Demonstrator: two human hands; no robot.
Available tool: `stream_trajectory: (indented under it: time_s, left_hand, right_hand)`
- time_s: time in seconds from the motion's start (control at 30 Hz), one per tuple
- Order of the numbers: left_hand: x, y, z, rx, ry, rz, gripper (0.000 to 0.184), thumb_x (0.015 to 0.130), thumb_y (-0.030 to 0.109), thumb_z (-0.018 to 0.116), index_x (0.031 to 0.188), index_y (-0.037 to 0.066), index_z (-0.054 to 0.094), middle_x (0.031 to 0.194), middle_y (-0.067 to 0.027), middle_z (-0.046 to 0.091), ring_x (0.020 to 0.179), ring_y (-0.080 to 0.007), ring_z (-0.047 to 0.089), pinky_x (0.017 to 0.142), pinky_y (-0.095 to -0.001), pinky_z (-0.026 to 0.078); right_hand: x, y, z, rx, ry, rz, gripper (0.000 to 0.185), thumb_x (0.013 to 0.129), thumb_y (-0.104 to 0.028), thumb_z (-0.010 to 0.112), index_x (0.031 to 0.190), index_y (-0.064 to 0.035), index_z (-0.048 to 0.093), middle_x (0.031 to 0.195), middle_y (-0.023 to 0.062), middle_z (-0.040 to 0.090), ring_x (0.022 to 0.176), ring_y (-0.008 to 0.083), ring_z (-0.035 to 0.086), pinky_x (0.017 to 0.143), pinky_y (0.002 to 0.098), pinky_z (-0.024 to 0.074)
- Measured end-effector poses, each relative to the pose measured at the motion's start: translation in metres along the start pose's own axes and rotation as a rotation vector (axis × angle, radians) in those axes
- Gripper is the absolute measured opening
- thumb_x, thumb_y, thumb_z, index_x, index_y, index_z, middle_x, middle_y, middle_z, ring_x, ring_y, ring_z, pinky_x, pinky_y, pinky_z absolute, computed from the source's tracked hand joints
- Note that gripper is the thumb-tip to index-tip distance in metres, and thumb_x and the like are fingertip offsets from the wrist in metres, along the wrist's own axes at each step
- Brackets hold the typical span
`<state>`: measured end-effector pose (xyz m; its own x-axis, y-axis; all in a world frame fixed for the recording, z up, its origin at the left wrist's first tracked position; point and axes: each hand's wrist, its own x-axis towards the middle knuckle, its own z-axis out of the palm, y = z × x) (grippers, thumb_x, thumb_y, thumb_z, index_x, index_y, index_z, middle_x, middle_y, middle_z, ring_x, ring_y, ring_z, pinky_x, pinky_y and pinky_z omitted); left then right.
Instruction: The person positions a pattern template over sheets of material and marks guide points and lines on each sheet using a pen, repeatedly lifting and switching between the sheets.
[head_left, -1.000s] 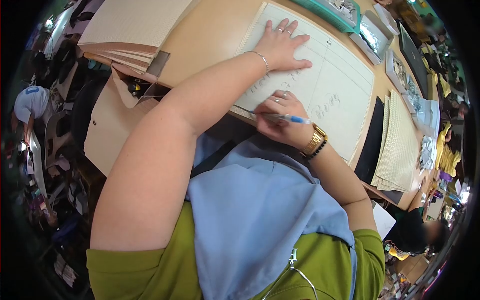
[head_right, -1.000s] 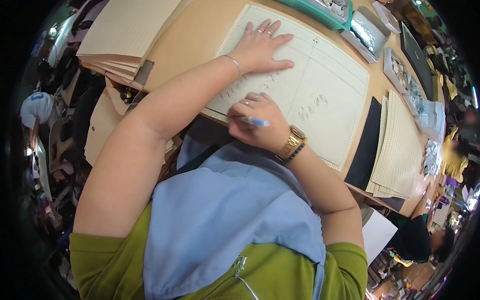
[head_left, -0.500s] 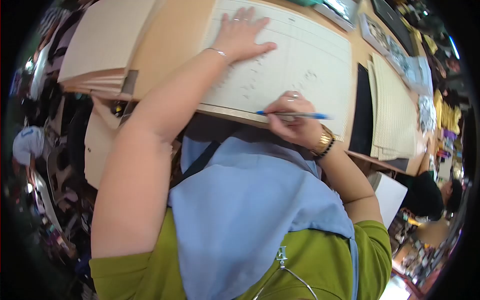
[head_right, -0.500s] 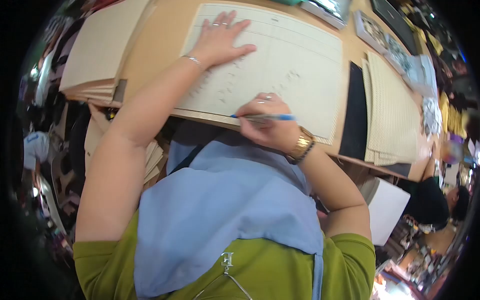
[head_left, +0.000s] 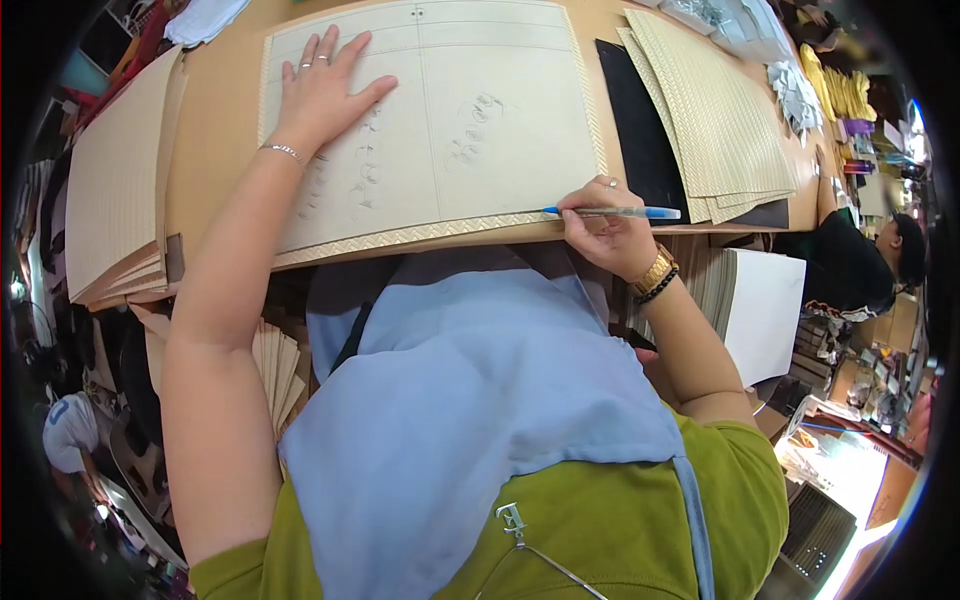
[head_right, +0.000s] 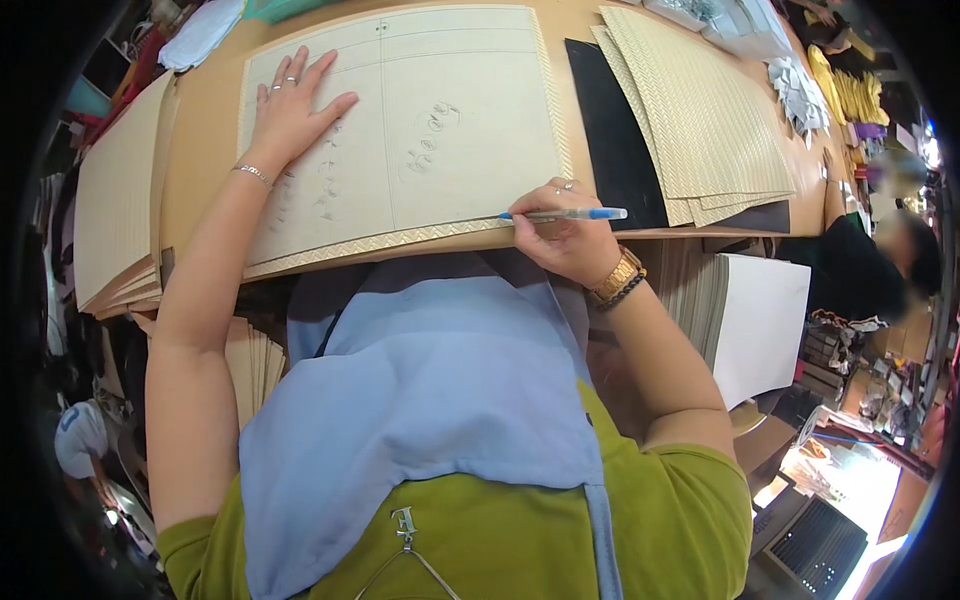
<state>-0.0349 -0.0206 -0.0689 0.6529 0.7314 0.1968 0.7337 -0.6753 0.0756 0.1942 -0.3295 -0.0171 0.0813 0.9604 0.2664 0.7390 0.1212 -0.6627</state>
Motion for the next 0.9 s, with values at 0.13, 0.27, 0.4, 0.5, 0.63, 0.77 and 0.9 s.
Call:
stream_trajectory:
  time_s: [0.13,0.27,0.4,0.5,0.63,0.77,0.9]
  left_hand:
    - [0.0,0.0,-0.001,-0.001,-0.022,-0.007,0.081,0.081,0.074,0.05,0.147,0.028,0.039,0.157,-0.0136,0.025,0.146,-0.0338,0.019,0.114,-0.0617,0.016]
    - [0.001,0.001,-0.002,-0.003,-0.034,-0.01,0.082,0.081,0.074,0.05,0.147,0.027,0.038,0.158,-0.0136,0.025,0.146,-0.0336,0.018,0.114,-0.0616,0.016]
    - [0.001,0.001,-0.004,-0.012,-0.036,-0.003,0.082,0.081,0.074,0.051,0.147,0.027,0.039,0.158,-0.0138,0.024,0.146,-0.0339,0.018,0.113,-0.0618,0.015]
    - [0.001,-0.002,-0.002,-0.017,-0.036,0.009,0.082,0.081,0.074,0.052,0.147,0.027,0.038,0.157,-0.014,0.025,0.146,-0.0339,0.019,0.113,-0.0626,0.015]
    - [-0.009,-0.012,-0.022,0.002,-0.109,-0.037,0.087,0.079,0.073,0.055,0.148,0.023,0.037,0.156,-0.0173,0.026,0.146,-0.0346,0.021,0.113,-0.0599,0.019]
    - [-0.04,-0.067,-0.024,0.007,-0.071,-0.301,0.101,0.075,0.075,0.059,0.149,0.012,0.033,0.155,-0.0232,0.026,0.145,-0.0368,0.022,0.113,-0.0538,0.025]
    - [-0.085,-0.1,-0.049,0.027,-0.11,-0.63,0.11,0.073,0.077,0.059,0.15,0.006,0.027,0.154,-0.0258,0.025,0.143,-0.039,0.026,0.113,-0.0522,0.027]
  right_hand:
    - [-0.012,0.015,-0.018,0.003,0.083,0.062,0.008,0.074,-0.004,0.071,0.079,-0.0082,0.066,0.072,0.0061,0.066,0.067,0.0241,0.061,0.068,0.0347,0.0475]
    - [-0.002,0.005,-0.007,-0.06,0.07,-0.089,0.011,0.073,-0.005,0.071,0.081,-0.0096,0.065,0.072,0.0054,0.065,0.069,0.0244,0.061,0.068,0.0354,0.0476]
    - [0.007,-0.004,0.0,0.037,-0.038,-0.006,0.008,0.077,0.001,0.067,0.083,-0.0039,0.065,0.075,0.0067,0.065,0.07,0.0179,0.061,0.066,0.0305,0.0487]
    - [-0.006,0.018,-0.027,0.18,-0.05,0.252,0.001,0.083,-0.002,0.064,0.084,-0.001,0.063,0.079,0.0053,0.065,0.077,0.0099,0.062,0.068,0.0255,0.0493]
    - [-0.014,0.038,-0.051,0.505,0.33,0.342,0.015,0.096,-0.01,0.056,0.104,-0.0013,0.064,0.094,0.0065,0.069,0.083,0.0117,0.065,0.075,0.0241,0.051]
    - [-0.016,0.055,-0.046,0.345,0.456,0.297,0.019,0.099,-0.013,0.054,0.11,-0.0013,0.064,0.101,0.0079,0.07,0.095,0.0119,0.064,0.081,0.0255,0.0503]
    - [-0.015,0.053,-0.028,0.052,0.404,0.232,0.016,0.093,-0.012,0.061,0.106,-0.0037,0.066,0.097,0.011,0.07,0.089,0.0181,0.065,0.082,0.0286,0.0505]
